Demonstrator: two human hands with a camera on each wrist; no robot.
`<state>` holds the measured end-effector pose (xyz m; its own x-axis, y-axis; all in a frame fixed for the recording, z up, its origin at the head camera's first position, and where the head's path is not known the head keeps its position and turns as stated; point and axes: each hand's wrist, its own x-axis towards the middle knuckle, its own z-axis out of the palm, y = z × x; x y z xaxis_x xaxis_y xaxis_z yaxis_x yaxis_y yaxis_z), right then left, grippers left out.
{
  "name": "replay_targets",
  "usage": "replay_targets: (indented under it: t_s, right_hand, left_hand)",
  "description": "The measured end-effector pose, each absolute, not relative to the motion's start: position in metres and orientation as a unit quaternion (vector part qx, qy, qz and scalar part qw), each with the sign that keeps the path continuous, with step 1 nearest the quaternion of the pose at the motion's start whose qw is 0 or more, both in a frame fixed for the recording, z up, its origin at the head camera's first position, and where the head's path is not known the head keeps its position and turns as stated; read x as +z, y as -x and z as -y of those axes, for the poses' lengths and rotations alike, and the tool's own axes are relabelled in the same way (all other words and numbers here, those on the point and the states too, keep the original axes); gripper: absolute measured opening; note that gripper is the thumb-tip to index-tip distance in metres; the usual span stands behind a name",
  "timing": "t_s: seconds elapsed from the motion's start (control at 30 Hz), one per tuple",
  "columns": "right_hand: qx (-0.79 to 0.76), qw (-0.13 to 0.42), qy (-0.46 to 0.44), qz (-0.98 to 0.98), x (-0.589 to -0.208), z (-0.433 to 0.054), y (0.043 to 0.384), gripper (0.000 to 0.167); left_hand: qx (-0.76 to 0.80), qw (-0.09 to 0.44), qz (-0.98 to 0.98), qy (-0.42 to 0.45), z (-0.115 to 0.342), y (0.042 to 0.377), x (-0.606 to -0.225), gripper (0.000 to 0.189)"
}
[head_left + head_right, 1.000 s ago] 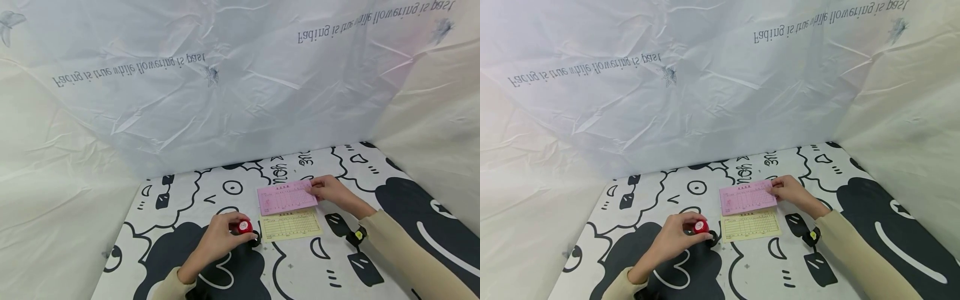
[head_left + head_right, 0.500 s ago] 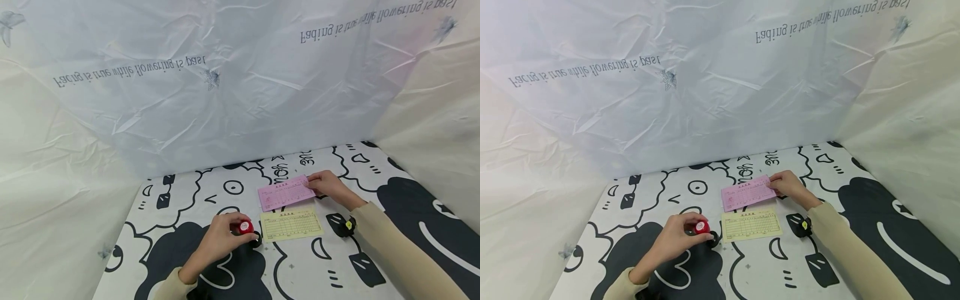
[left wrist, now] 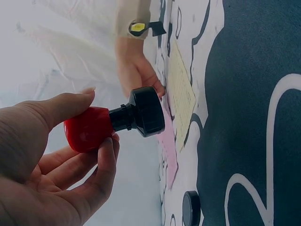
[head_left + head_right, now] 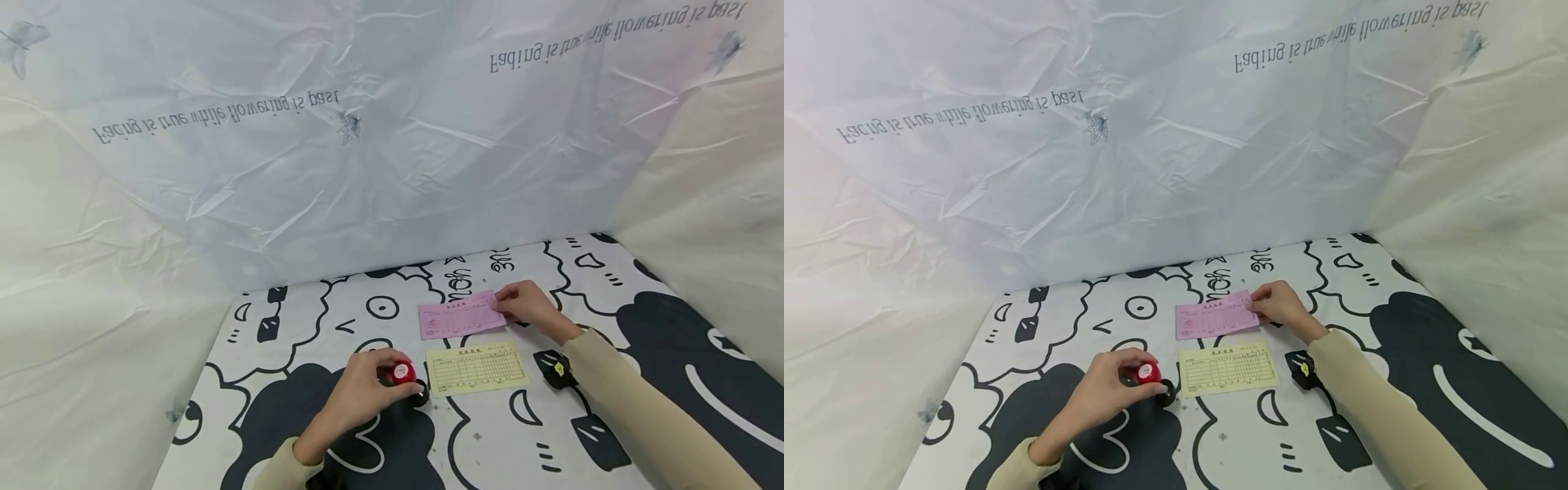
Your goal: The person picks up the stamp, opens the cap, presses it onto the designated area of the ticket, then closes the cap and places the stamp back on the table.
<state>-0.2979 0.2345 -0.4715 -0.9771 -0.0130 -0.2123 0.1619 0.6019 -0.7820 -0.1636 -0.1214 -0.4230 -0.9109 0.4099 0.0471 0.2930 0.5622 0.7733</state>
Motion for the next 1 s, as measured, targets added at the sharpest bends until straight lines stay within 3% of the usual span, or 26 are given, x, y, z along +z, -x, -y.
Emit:
replay_targets:
  t_s: [1.0]
  right_hand:
    - [-0.349, 0.055, -0.051, -0.934, -0.4731, -0.2342, 0.2969, 0.037]
  left_hand:
    - [0.426, 0.069, -0.879, -0.204, 0.1182, 0.1620, -0.4246, 0.035]
